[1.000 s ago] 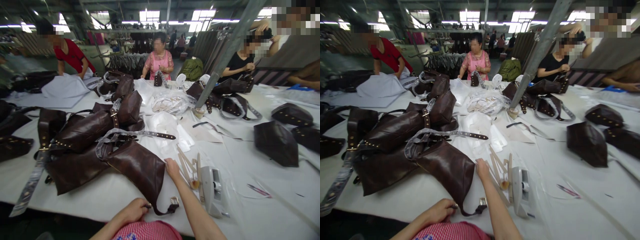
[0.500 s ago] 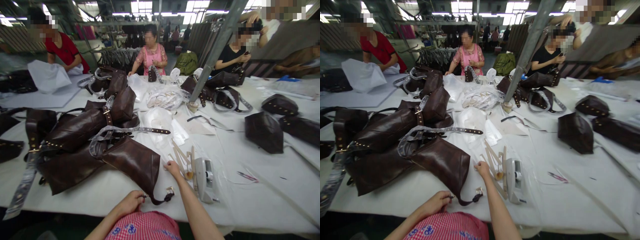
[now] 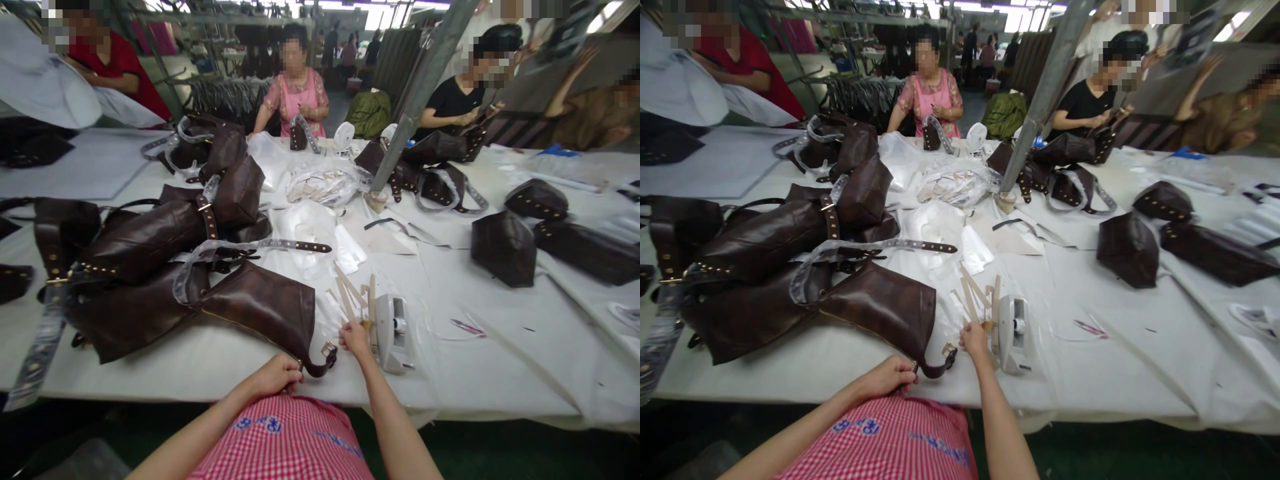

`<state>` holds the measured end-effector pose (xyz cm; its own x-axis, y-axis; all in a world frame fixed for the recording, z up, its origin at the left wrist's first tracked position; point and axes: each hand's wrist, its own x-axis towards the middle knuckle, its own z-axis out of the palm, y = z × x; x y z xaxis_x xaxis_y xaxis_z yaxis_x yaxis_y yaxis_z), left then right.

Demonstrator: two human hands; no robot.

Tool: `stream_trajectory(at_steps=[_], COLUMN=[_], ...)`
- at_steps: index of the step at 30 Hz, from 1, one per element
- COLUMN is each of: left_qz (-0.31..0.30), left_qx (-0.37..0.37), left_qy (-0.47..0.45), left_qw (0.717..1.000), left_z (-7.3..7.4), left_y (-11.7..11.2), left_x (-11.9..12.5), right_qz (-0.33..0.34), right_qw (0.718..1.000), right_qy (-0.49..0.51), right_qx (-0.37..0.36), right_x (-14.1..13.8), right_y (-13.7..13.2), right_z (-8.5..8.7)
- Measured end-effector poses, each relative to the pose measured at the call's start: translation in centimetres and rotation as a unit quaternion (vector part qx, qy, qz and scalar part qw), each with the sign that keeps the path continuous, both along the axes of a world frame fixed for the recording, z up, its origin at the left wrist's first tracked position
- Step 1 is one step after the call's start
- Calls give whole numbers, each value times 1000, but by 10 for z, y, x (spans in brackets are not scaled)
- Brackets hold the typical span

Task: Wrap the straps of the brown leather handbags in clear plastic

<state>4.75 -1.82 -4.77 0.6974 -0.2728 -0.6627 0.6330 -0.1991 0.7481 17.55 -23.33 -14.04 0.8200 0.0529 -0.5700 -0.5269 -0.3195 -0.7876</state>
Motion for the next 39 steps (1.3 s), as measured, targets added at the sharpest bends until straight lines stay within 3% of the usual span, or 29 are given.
stream_trajectory(at_steps=[5, 10, 13, 16, 18, 24, 32, 36, 39], left_qz=[74, 103, 125, 126, 115, 82, 116, 164, 158], left_qx=[-19, -50, -102, -115, -115, -162, -207, -144, -93], left_qy=[-32, 27, 28, -11, -34, -54, -67, -96, -109], left_qw=[997, 993, 987, 985, 986, 982, 969, 971, 977], left_z=[-11, -14, -9, 0, 6, 17, 24, 22, 18], left_y=[-1, -3, -4, -2, -1, -5, -23, -28, -26], left_x=[-3, -13, -12, -2, 8, 29, 27, 26, 28], right_qz=[-15, -16, -33, -70, -79, -64, -46, 9, 12], right_qw=[997, 997, 993, 966, 950, 944, 954, 964, 982], right_qy=[-45, -69, -47, 23, 68, 133, 122, 101, 50], right_qx=[-54, -24, 103, 248, 293, 294, 270, 246, 181], right_x=[-8, -21, -41, -63, -78, -111, -130, -127, -113], right_y=[-12, -18, -15, -11, -8, 3, 19, 26, 29], right_z=[13, 43, 67, 90, 99, 97, 97, 96, 92])
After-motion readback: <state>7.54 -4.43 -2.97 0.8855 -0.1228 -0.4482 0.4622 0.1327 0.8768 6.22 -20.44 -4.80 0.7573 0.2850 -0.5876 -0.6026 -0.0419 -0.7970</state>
